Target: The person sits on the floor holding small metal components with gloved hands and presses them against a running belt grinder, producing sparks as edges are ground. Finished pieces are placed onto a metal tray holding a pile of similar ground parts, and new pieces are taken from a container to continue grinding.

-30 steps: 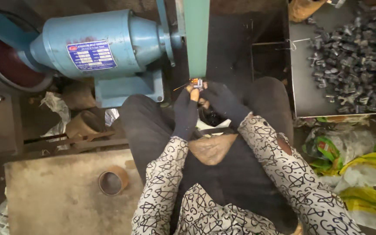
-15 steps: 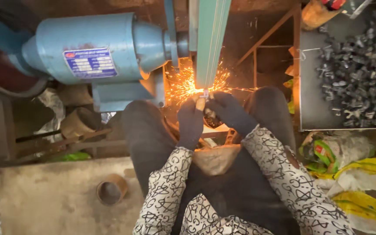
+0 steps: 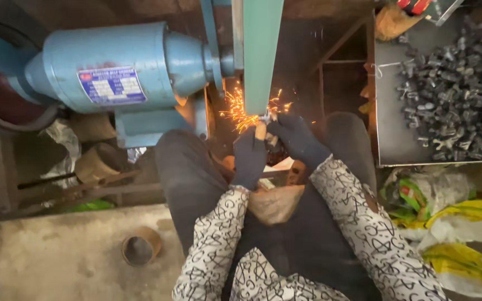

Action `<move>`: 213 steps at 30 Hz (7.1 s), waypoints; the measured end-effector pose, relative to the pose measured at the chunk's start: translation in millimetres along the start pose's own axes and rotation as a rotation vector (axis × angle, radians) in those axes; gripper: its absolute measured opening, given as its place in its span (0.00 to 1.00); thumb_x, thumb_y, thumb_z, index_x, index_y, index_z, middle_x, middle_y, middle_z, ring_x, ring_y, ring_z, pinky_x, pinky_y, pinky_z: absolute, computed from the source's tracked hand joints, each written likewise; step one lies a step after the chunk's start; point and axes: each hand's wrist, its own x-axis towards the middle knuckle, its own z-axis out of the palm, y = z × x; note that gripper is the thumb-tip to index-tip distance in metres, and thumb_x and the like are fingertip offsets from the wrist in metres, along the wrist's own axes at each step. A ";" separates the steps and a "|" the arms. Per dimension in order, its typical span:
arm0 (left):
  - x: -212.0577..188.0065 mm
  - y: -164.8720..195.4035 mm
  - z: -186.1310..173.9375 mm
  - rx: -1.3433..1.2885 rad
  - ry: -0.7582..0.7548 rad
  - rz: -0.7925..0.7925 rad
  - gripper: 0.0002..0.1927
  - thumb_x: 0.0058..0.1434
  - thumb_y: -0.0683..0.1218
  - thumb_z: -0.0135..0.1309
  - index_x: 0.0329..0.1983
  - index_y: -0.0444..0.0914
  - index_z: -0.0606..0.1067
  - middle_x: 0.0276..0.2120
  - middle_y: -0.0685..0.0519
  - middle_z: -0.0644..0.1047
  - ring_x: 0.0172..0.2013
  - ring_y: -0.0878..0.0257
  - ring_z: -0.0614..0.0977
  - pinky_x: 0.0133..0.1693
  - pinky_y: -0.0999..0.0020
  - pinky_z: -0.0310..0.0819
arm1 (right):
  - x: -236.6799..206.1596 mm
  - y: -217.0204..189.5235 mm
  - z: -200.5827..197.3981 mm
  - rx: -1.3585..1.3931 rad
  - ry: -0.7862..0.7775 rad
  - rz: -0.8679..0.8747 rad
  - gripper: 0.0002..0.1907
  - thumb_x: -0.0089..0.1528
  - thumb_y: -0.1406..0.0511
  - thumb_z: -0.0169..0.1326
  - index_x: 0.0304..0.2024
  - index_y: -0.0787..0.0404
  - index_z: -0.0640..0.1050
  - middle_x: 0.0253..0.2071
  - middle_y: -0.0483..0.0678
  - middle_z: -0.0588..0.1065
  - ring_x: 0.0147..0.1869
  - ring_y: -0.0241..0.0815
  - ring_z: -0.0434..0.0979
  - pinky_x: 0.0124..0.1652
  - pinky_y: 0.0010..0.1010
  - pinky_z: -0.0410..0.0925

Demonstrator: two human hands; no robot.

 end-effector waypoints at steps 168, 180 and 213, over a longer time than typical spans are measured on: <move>-8.2 36.3 -25.3 -0.665 -0.185 -0.170 0.14 0.77 0.46 0.49 0.58 0.32 0.77 0.38 0.54 0.76 0.37 0.69 0.74 0.40 0.71 0.70 | -35.3 -2.8 18.8 0.001 0.105 -0.268 0.11 0.69 0.63 0.51 0.45 0.64 0.79 0.34 0.47 0.80 0.37 0.32 0.78 0.40 0.29 0.71; 11.9 6.9 -4.0 0.375 0.156 0.078 0.15 0.70 0.50 0.54 0.37 0.33 0.79 0.32 0.41 0.80 0.35 0.48 0.80 0.40 0.55 0.71 | 7.5 17.1 -6.8 -0.078 0.047 -0.159 0.09 0.68 0.64 0.53 0.40 0.66 0.76 0.28 0.47 0.74 0.28 0.34 0.73 0.30 0.32 0.68; 9.0 22.4 -19.8 0.312 0.154 0.117 0.17 0.74 0.53 0.52 0.43 0.34 0.79 0.34 0.47 0.79 0.35 0.61 0.80 0.39 0.64 0.72 | 1.0 7.2 14.4 -0.210 0.129 -0.264 0.13 0.68 0.62 0.55 0.45 0.68 0.78 0.35 0.51 0.79 0.38 0.38 0.77 0.39 0.33 0.70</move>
